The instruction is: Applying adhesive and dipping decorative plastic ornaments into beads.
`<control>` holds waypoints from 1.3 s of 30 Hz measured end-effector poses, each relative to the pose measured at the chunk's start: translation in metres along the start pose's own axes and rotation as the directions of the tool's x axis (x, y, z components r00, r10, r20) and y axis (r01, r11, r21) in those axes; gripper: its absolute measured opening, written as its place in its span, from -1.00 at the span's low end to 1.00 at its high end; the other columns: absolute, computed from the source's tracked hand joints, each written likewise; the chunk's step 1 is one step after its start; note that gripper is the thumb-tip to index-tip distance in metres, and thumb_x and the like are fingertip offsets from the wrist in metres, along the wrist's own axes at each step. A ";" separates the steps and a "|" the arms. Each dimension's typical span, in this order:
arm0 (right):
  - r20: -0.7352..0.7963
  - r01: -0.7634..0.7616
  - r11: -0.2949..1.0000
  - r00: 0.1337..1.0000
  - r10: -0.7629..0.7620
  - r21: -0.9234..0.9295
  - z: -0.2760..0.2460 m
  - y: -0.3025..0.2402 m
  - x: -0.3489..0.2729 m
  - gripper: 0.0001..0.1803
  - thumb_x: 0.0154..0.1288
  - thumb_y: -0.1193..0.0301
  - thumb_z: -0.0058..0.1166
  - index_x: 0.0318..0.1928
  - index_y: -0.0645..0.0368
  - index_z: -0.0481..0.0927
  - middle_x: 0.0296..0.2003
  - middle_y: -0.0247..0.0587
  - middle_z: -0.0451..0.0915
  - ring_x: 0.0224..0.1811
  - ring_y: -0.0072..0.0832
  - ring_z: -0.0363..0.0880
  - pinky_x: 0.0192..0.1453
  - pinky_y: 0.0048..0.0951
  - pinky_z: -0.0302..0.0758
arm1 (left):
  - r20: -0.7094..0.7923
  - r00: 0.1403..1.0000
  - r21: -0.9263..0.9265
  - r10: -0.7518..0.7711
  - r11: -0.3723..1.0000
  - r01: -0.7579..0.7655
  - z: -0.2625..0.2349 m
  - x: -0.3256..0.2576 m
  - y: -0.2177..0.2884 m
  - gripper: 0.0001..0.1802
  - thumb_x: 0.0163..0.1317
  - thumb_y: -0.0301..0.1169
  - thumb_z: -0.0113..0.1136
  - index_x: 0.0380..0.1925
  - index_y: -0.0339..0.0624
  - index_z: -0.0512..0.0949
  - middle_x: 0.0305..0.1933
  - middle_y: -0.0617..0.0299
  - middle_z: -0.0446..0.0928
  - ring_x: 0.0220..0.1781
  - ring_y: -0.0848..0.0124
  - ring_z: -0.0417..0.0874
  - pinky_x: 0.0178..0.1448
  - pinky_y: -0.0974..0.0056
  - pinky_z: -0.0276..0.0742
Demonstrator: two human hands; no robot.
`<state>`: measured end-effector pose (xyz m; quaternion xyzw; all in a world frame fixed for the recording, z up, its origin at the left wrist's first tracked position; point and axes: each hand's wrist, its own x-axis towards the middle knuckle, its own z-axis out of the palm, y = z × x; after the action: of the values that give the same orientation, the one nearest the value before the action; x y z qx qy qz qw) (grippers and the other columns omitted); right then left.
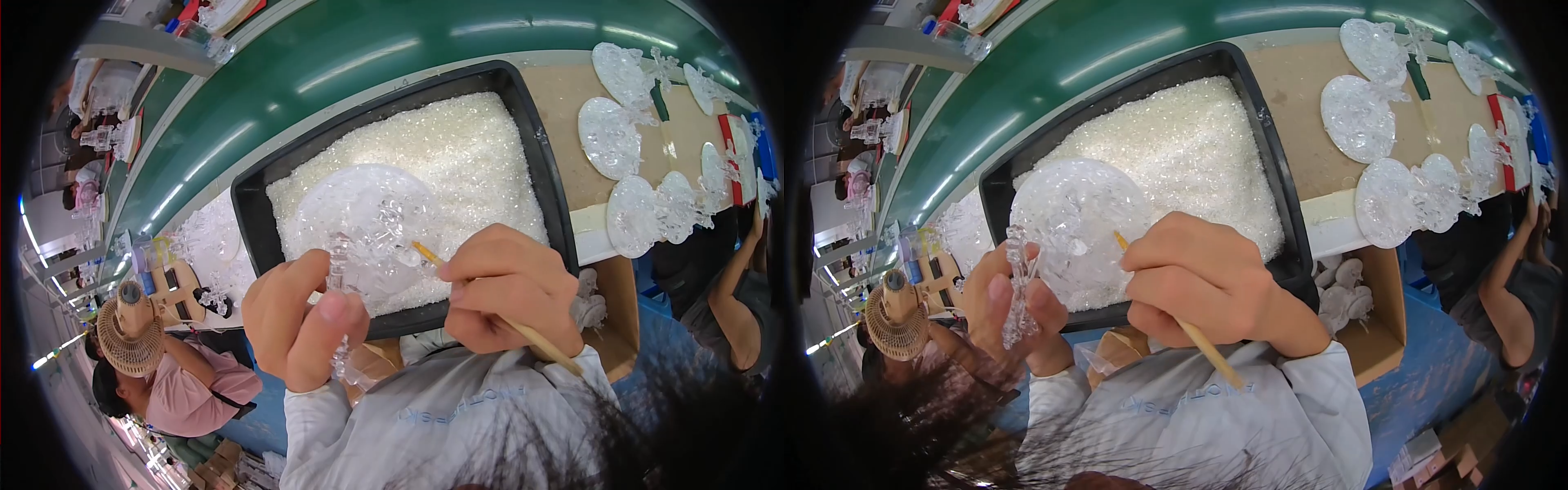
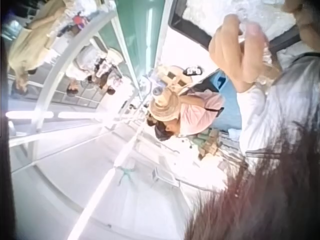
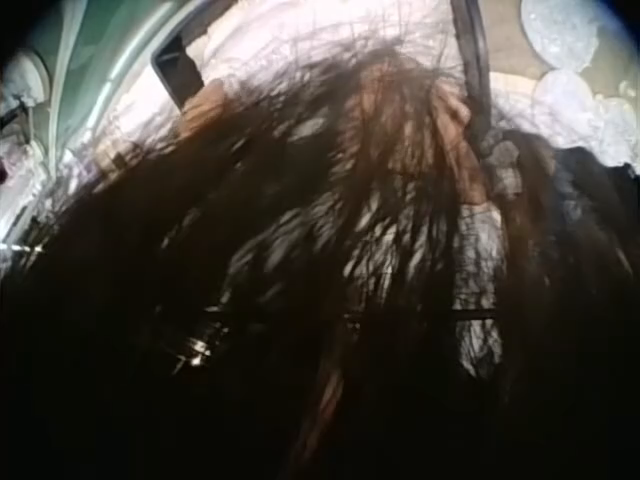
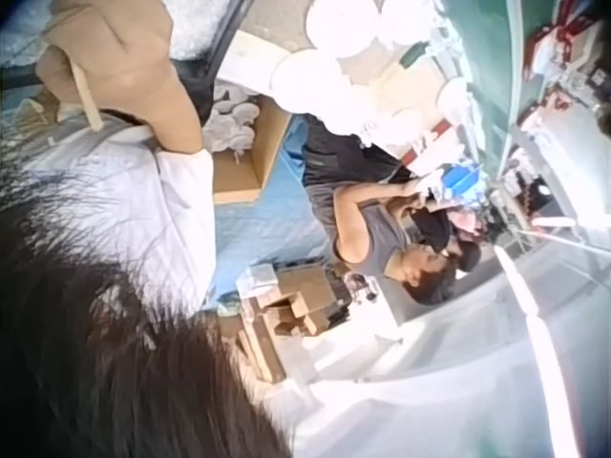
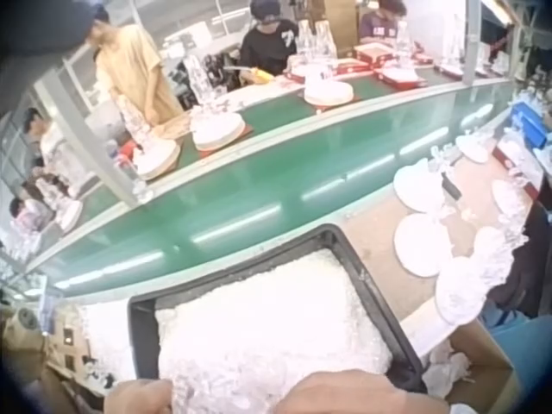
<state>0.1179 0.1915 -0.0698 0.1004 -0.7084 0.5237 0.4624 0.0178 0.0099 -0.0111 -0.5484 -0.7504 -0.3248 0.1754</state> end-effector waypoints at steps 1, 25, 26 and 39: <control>-0.002 0.002 1.000 1.000 -0.002 -0.004 -0.003 -0.002 0.000 -0.79 -0.18 0.67 0.23 -0.41 0.30 0.56 -0.40 -0.05 0.59 -0.50 -0.26 0.58 -0.49 -0.42 0.53 | -0.032 0.999 0.015 -0.022 1.000 0.022 0.002 -0.003 0.000 -0.34 -0.07 -0.55 0.39 0.11 0.02 0.44 -0.27 -0.08 0.61 -0.59 0.27 0.48 -0.50 0.30 0.40; 0.031 -0.086 0.981 0.996 0.082 0.173 -0.007 -0.007 -0.001 -0.77 -0.20 0.70 0.21 -0.41 0.29 0.58 -0.39 -0.06 0.63 -0.50 -0.26 0.61 -0.46 -0.45 0.57 | -0.291 0.956 -0.166 0.029 0.983 -0.080 0.020 -0.011 -0.028 -0.67 0.23 -0.52 0.19 -0.02 -0.45 0.46 -0.53 -0.09 0.61 -0.56 0.19 0.68 -0.47 0.27 0.61; 0.032 -0.062 0.992 0.998 0.058 0.109 -0.006 -0.006 0.000 -0.77 -0.21 0.70 0.21 -0.41 0.29 0.58 -0.40 -0.05 0.63 -0.49 -0.26 0.62 -0.46 -0.44 0.57 | -0.311 0.950 -0.204 0.011 0.976 -0.078 0.022 -0.010 -0.027 -0.67 0.23 -0.52 0.20 -0.03 -0.45 0.46 -0.53 -0.09 0.61 -0.56 0.19 0.68 -0.46 0.28 0.61; -0.008 0.011 0.999 1.000 -0.010 0.052 -0.002 -0.002 0.000 -0.80 -0.19 0.66 0.27 -0.44 0.31 0.59 -0.46 -0.05 0.61 -0.52 -0.24 0.62 -0.47 -0.41 0.59 | -0.285 0.958 -0.191 0.021 0.978 -0.078 0.020 -0.013 -0.026 -0.67 0.23 -0.51 0.21 -0.03 -0.43 0.46 -0.55 -0.07 0.61 -0.57 0.20 0.67 -0.47 0.27 0.60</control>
<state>0.1201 0.1921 -0.0685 0.1140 -0.6921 0.5399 0.4652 -0.0005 0.0093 -0.0408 -0.5301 -0.6672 -0.4689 0.2323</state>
